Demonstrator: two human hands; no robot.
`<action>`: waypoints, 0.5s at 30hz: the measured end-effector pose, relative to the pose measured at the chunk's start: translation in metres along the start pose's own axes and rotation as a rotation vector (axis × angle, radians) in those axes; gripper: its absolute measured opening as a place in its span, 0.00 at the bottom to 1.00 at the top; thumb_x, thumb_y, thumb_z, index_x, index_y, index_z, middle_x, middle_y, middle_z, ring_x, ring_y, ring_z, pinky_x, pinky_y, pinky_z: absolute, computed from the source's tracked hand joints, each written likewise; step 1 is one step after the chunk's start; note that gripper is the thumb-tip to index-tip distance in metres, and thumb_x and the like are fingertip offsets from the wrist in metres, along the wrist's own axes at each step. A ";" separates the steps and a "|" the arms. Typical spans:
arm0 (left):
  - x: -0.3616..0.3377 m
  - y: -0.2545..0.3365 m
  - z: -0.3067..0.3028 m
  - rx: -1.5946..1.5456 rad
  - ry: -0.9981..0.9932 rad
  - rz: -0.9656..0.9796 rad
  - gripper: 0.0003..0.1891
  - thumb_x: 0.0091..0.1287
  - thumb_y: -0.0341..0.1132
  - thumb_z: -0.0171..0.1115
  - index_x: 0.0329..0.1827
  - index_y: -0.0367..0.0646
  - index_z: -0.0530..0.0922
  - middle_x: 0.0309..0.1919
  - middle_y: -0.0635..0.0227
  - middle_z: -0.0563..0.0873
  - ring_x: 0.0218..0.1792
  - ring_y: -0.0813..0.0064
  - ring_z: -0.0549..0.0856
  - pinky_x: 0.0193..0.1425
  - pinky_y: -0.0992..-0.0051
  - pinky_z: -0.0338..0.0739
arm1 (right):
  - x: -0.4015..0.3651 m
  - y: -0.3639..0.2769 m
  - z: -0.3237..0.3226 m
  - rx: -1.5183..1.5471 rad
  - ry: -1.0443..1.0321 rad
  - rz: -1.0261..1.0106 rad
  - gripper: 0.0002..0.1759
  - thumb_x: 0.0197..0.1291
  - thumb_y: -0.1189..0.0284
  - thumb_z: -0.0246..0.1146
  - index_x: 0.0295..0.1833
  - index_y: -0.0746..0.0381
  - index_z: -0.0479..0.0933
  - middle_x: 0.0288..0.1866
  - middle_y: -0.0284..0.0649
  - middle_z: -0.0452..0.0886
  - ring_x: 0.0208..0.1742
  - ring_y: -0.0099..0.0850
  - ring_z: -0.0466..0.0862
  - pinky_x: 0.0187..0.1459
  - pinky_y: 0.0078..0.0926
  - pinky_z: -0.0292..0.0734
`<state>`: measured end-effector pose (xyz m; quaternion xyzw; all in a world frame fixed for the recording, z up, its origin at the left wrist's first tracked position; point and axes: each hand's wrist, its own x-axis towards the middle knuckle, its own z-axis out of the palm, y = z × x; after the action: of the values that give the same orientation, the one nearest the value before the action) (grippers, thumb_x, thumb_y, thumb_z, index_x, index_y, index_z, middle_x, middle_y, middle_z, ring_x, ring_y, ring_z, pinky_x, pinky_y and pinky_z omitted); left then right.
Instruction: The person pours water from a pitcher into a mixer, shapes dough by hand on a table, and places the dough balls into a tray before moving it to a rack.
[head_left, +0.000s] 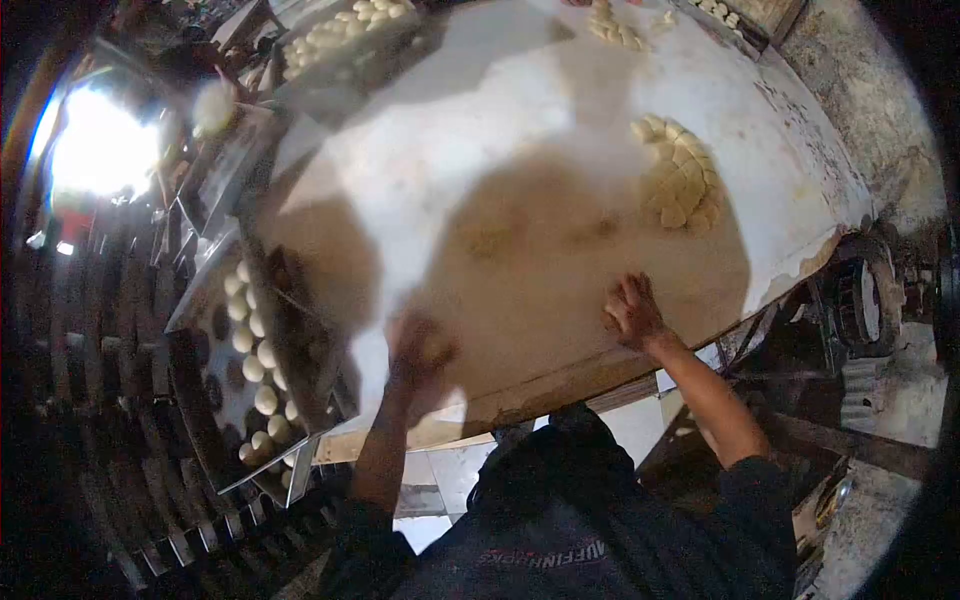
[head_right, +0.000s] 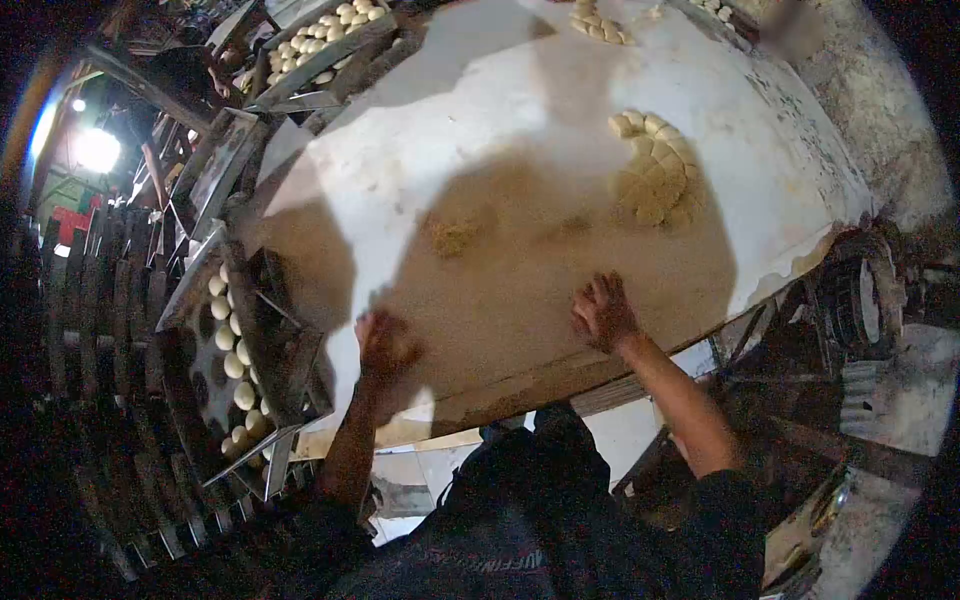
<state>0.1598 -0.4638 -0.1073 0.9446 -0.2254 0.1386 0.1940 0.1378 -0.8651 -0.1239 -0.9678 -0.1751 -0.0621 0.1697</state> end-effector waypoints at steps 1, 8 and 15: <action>0.019 0.012 0.012 -0.002 -0.013 -0.006 0.21 0.47 0.44 0.71 0.39 0.42 0.77 0.39 0.56 0.78 0.46 0.51 0.74 0.56 0.49 0.65 | 0.018 0.003 0.001 -0.059 0.066 -0.026 0.22 0.55 0.59 0.58 0.43 0.69 0.75 0.44 0.58 0.72 0.53 0.53 0.70 0.60 0.54 0.58; -0.018 0.088 0.038 0.164 -0.390 0.010 0.11 0.59 0.35 0.61 0.43 0.43 0.77 0.45 0.57 0.80 0.48 0.56 0.79 0.61 0.52 0.68 | -0.004 -0.053 0.059 0.246 0.009 -0.057 0.24 0.51 0.61 0.62 0.46 0.70 0.74 0.47 0.61 0.74 0.56 0.59 0.71 0.67 0.55 0.58; 0.031 0.002 0.045 0.077 -0.187 -0.312 0.07 0.62 0.35 0.60 0.39 0.43 0.78 0.34 0.61 0.83 0.39 0.65 0.81 0.51 0.67 0.73 | 0.067 0.020 0.015 0.214 -0.094 0.104 0.19 0.57 0.67 0.60 0.50 0.70 0.74 0.53 0.59 0.74 0.61 0.57 0.69 0.68 0.50 0.60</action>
<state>0.1932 -0.4966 -0.1353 0.9836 -0.0876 0.0270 0.1552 0.2086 -0.8559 -0.1323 -0.9538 -0.1378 0.0111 0.2669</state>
